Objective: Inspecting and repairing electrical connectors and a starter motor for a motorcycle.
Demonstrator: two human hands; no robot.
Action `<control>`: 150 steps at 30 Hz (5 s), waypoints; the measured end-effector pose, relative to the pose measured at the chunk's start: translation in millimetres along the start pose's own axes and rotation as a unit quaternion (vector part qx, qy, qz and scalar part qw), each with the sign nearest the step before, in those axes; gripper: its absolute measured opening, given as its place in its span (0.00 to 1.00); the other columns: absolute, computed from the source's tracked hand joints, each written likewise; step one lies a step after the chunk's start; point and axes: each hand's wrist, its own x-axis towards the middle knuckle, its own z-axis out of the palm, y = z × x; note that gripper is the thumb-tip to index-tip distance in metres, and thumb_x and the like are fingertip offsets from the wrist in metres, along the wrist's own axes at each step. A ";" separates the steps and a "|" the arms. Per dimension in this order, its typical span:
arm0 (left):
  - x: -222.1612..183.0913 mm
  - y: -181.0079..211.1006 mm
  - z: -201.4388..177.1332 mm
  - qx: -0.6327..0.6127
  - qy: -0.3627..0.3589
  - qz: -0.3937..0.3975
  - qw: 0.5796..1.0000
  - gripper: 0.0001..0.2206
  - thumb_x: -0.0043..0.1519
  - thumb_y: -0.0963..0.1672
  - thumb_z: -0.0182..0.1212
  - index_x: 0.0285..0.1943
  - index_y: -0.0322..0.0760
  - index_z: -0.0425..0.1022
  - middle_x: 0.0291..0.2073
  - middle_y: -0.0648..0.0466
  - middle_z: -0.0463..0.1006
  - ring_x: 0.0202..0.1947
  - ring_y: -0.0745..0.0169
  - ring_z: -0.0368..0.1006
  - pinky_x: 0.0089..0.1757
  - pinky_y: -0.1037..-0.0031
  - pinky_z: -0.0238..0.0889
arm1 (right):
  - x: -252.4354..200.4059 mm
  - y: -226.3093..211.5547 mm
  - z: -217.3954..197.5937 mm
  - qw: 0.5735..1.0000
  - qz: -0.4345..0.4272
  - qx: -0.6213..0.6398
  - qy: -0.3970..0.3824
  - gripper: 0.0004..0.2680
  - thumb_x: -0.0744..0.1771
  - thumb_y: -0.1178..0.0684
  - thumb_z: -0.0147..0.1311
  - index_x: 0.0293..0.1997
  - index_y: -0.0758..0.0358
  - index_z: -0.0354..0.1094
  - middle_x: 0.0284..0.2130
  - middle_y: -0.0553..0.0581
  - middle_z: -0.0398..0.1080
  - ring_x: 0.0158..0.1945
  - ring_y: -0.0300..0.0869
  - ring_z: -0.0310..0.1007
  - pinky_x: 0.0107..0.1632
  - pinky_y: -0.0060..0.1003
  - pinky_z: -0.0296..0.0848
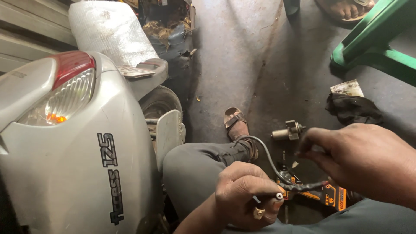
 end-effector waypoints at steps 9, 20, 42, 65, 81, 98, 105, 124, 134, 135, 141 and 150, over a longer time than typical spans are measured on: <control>6.3 1.1 -8.6 0.009 -0.018 0.042 0.999 0.06 0.63 0.39 0.68 0.44 0.33 0.76 0.28 0.52 0.76 0.27 0.60 0.75 0.29 0.74 0.70 | 3.4 21.7 7.1 0.987 0.045 -0.111 -0.107 0.11 0.64 0.31 0.52 0.43 0.35 0.73 0.28 0.41 0.80 0.40 0.39 0.82 0.46 0.41 0.78; 15.9 15.3 -11.9 0.022 -0.029 0.066 0.997 0.07 0.59 0.39 0.70 0.42 0.32 0.78 0.26 0.54 0.75 0.23 0.61 0.73 0.27 0.70 0.65 | 28.2 103.3 94.3 0.986 0.126 -0.057 -0.097 0.11 0.63 0.35 0.59 0.45 0.40 0.78 0.28 0.41 0.82 0.31 0.34 0.83 0.43 0.32 0.79; 20.7 -14.3 15.7 0.177 -0.081 0.038 0.980 0.14 0.57 0.40 0.72 0.50 0.28 0.76 0.34 0.50 0.75 0.30 0.55 0.75 0.32 0.65 0.68 | -16.9 20.0 20.5 0.893 -0.208 0.392 0.070 0.08 0.63 0.48 0.66 0.42 0.57 0.80 0.30 0.46 0.80 0.32 0.32 0.81 0.34 0.27 0.79; 5.0 -86.1 44.8 -0.471 0.159 -0.378 0.781 0.09 0.75 0.43 0.52 0.56 0.30 0.72 0.36 0.50 0.74 0.33 0.62 0.69 0.37 0.70 0.66 | -8.1 25.2 16.0 0.909 -0.183 0.346 0.141 0.07 0.66 0.54 0.56 0.45 0.62 0.72 0.33 0.54 0.82 0.37 0.40 0.84 0.40 0.36 0.78; 9.5 -125.5 39.9 -0.387 0.222 -0.366 0.817 0.17 0.75 0.50 0.47 0.54 0.31 0.74 0.41 0.47 0.78 0.36 0.58 0.74 0.41 0.65 0.70 | -3.0 31.9 20.8 0.948 -0.260 0.145 0.111 0.08 0.63 0.51 0.58 0.44 0.59 0.70 0.35 0.61 0.70 0.39 0.54 0.73 0.40 0.49 0.72; -161.0 -364.1 178.1 0.346 -0.365 -0.497 0.708 0.37 0.52 0.49 0.76 0.69 0.48 0.60 0.66 0.50 0.65 0.66 0.44 0.62 0.60 0.44 0.57 | -43.4 111.5 12.3 0.969 -0.068 0.122 0.205 0.06 0.66 0.52 0.59 0.46 0.54 0.76 0.29 0.51 0.72 0.33 0.39 0.74 0.35 0.38 0.73; -193.6 -413.0 192.6 0.382 -0.402 -0.444 0.704 0.31 0.55 0.48 0.73 0.67 0.48 0.65 0.63 0.50 0.69 0.65 0.45 0.66 0.60 0.46 0.60 | -34.0 109.4 9.2 0.970 -0.045 0.173 0.166 0.07 0.64 0.48 0.61 0.40 0.56 0.74 0.33 0.51 0.77 0.31 0.38 0.74 0.33 0.38 0.70; 17.4 -252.9 117.9 0.330 -0.300 -0.245 0.861 0.26 0.44 0.53 0.75 0.44 0.35 0.73 0.45 0.43 0.74 0.51 0.41 0.71 0.50 0.56 0.67 | -16.7 140.3 3.8 0.938 -0.044 0.217 0.265 0.08 0.66 0.52 0.58 0.46 0.62 0.73 0.31 0.61 0.77 0.35 0.48 0.78 0.41 0.43 0.73; 58.2 5.0 -13.1 0.247 -0.062 0.004 0.967 0.26 0.50 0.50 0.75 0.52 0.35 0.73 0.42 0.46 0.74 0.45 0.46 0.75 0.48 0.59 0.70 | 2.8 58.2 27.2 0.703 -0.148 0.647 0.254 0.07 0.71 0.54 0.48 0.49 0.65 0.68 0.42 0.54 0.75 0.37 0.38 0.72 0.42 0.33 0.75; 52.1 11.7 -11.2 0.250 -0.057 0.008 0.966 0.26 0.50 0.50 0.75 0.52 0.35 0.73 0.42 0.46 0.74 0.45 0.46 0.75 0.48 0.59 0.70 | 2.9 45.8 32.4 0.705 -0.154 0.644 0.255 0.07 0.71 0.54 0.48 0.49 0.65 0.68 0.42 0.54 0.75 0.37 0.38 0.72 0.42 0.33 0.75; 34.9 33.1 18.3 0.167 0.002 -0.004 0.986 0.30 0.54 0.57 0.75 0.55 0.34 0.74 0.44 0.49 0.77 0.45 0.50 0.78 0.47 0.62 0.74 | 15.4 9.2 74.6 0.606 -0.223 0.759 0.075 0.07 0.70 0.56 0.48 0.48 0.69 0.68 0.41 0.59 0.75 0.44 0.41 0.77 0.49 0.37 0.77; 31.2 -5.9 75.2 0.146 0.301 -0.020 0.942 0.21 0.76 0.55 0.52 0.54 0.33 0.72 0.47 0.47 0.76 0.52 0.53 0.74 0.57 0.65 0.65 | 32.3 6.4 52.0 0.544 -0.273 0.788 0.095 0.07 0.71 0.56 0.52 0.52 0.69 0.67 0.43 0.58 0.74 0.43 0.40 0.77 0.45 0.33 0.78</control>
